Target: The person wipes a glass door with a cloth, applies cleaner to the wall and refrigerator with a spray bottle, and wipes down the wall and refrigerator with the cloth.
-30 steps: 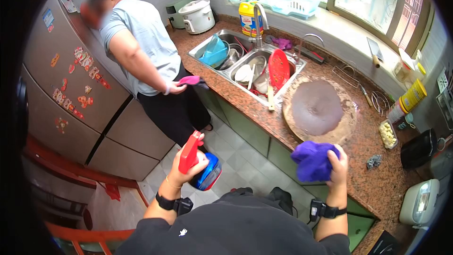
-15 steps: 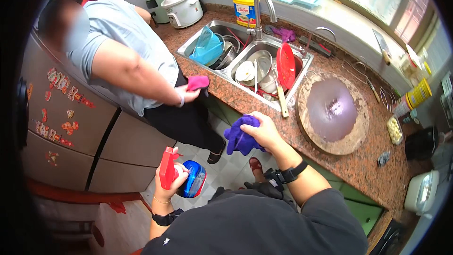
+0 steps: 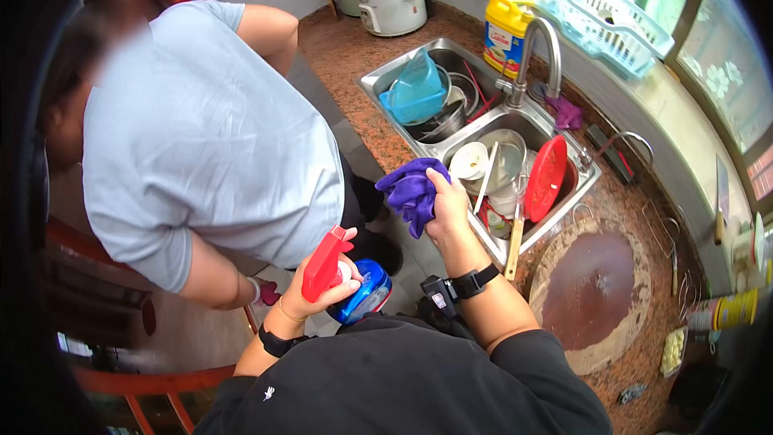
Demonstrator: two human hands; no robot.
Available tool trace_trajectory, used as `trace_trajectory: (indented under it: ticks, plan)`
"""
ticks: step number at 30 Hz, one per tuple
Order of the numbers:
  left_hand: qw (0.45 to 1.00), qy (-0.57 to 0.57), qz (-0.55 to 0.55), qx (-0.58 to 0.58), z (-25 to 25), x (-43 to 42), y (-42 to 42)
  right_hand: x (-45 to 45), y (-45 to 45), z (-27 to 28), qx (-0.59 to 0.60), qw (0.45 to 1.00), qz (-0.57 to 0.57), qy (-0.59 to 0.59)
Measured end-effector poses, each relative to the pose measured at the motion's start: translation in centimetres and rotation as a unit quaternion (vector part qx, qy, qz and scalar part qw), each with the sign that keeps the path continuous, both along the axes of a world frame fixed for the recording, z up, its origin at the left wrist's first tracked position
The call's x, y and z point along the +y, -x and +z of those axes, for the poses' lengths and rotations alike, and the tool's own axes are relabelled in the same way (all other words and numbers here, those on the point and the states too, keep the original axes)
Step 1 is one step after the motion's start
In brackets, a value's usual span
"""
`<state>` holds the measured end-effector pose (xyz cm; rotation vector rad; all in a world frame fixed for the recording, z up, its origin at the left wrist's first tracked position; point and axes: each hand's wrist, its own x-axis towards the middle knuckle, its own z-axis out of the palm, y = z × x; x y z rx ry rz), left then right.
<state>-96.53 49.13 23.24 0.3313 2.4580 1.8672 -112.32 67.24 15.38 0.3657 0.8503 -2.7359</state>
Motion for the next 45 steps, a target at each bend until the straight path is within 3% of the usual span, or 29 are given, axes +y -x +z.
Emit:
trace_trajectory:
  ticks: [6,8,9,16,18,26,31,34,38,42,45]
  plan:
    - [0.997,-0.003,0.077,-0.009,0.1,-1.5,0.5,-2.5,1.5,0.2,0.013,0.997,0.065,-0.049]
    - [0.992,0.057,0.1,0.042,0.2,-2.5,1.2,-3.0,2.2,-0.6,0.014,0.994,0.089,-0.058]
    - [0.986,-0.009,0.162,0.03,-0.2,-2.6,1.3,-3.2,2.6,-1.1,0.017,0.991,0.116,-0.062]
    - [0.952,-0.07,0.296,0.025,2.3,-5.9,2.8,-6.1,3.8,-1.0,0.013,0.969,0.212,-0.124]
    - [0.952,-0.026,0.304,0.038,2.4,-7.9,3.2,-7.4,3.8,-0.1,0.02,0.96,0.239,-0.141]
    - [0.94,-0.065,0.328,0.063,2.9,-14.8,6.6,-12.5,5.1,0.6,0.137,0.902,0.313,-0.263]
    - [0.949,-0.081,0.303,0.039,-0.2,-21.2,12.4,-14.9,10.0,0.4,0.123,0.919,0.24,-0.288]
    - [0.962,-0.139,0.236,0.005,-0.8,-24.8,17.7,-15.7,13.7,1.7,0.152,0.908,0.184,-0.344]
    - [0.966,-0.165,0.193,-0.053,-3.8,-30.8,27.7,-16.4,18.8,5.5,0.1,0.924,0.072,-0.361]
    - [0.973,-0.149,0.154,-0.081,-5.0,-35.4,37.4,-18.8,22.7,11.4,0.184,0.932,-0.075,-0.303]
    - [0.986,-0.061,0.154,-0.011,-7.2,-37.6,43.8,-21.8,25.0,14.2,0.23,0.918,-0.155,-0.283]
